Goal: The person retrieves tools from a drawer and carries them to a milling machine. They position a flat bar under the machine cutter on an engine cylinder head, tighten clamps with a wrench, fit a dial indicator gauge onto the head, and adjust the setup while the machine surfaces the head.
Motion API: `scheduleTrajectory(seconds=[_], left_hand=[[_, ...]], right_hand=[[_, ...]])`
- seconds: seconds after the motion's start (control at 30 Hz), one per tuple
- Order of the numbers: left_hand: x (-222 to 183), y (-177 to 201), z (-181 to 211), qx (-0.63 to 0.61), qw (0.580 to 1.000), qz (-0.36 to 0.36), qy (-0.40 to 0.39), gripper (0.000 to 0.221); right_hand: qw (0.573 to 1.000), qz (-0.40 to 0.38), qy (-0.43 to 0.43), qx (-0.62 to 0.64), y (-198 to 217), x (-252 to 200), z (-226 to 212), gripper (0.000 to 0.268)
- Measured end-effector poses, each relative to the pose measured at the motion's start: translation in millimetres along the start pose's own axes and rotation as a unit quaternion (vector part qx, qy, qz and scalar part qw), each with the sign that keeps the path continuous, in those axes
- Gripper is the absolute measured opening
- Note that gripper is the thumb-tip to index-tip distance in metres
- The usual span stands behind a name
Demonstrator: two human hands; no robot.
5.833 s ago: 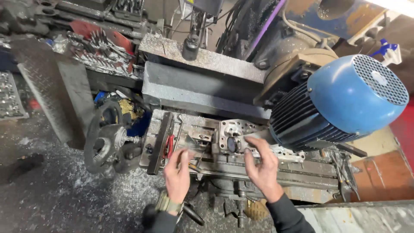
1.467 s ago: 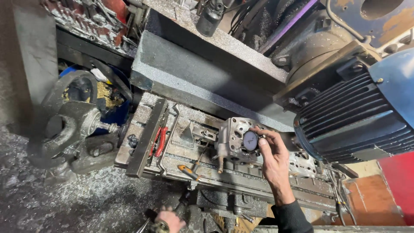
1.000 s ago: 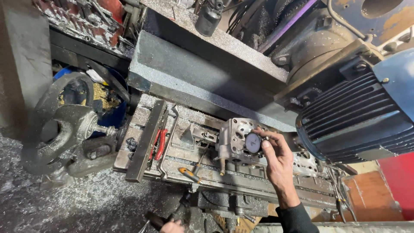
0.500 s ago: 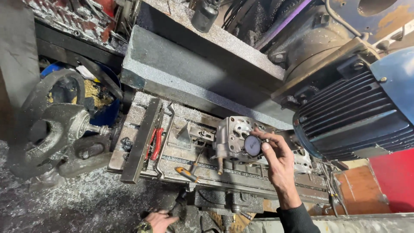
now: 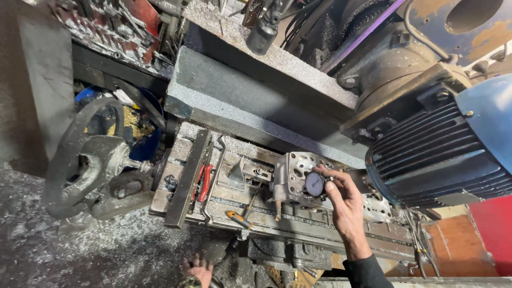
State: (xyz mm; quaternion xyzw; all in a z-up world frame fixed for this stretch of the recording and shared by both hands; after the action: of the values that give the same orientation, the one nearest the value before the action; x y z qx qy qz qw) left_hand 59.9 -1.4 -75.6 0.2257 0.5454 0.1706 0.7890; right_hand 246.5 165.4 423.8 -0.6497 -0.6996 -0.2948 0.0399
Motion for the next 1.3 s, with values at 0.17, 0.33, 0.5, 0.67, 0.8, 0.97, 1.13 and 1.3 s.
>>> scheduleTrajectory(seconds=[0.17, 0.33, 0.5, 0.67, 0.8, 0.97, 1.13, 1.3], left_hand=[[17.1, -20.2, 41.5, -0.233, 0.897, 0.365, -0.086, 0.061], [-139.8, 66.1, 62.1, -0.301, 0.896, 0.307, -0.115, 0.050], [-222.5, 160.6, 55.3, -0.298, 0.828, 0.437, -0.185, 0.036], [-287.8, 254.2, 36.7, -0.321, 0.751, 0.531, -0.224, 0.021], [-294.4, 282.9, 27.5, -0.343, 0.834, 0.415, -0.125, 0.023], [-297.1, 306.4, 22.2, -0.327, 0.757, 0.517, -0.230, 0.021], [-296.0, 318.8, 16.9, -0.334, 0.773, 0.475, -0.256, 0.021], [-263.0, 320.4, -9.5, -0.311, 0.802, 0.447, -0.246, 0.022]], right_hand=[[0.996, -0.078, 0.032, -0.003, -1.7, 5.1, -19.4, 0.037], [0.984, -0.133, -0.021, -0.114, -2.5, 15.0, -40.1, 0.065], [0.958, -0.203, 0.027, -0.200, -1.1, 13.1, -43.9, 0.071], [0.946, -0.227, 0.028, -0.228, 4.3, 28.6, -53.2, 0.073], [0.936, -0.235, 0.062, -0.253, 5.8, 23.0, -63.2, 0.074], [0.908, -0.243, 0.128, -0.317, -9.2, 29.6, -91.6, 0.070], [0.891, -0.258, 0.101, -0.359, -19.4, 34.0, -96.5, 0.068], [0.895, -0.245, 0.045, -0.369, -30.2, 40.9, -93.5, 0.065]])
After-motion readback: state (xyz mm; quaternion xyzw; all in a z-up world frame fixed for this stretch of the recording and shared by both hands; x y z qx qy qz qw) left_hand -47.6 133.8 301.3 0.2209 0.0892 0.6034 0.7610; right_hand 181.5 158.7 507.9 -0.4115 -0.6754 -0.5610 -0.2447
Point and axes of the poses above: each hand's wrist, its own x-axis towards the middle knuckle, its own y-axis out of the back of the hand, z = x × y, the point moved 3 cm from there along x, towards the middle knuckle, and after that the axes turned 8 degrees about y, right-handed, at the moved point
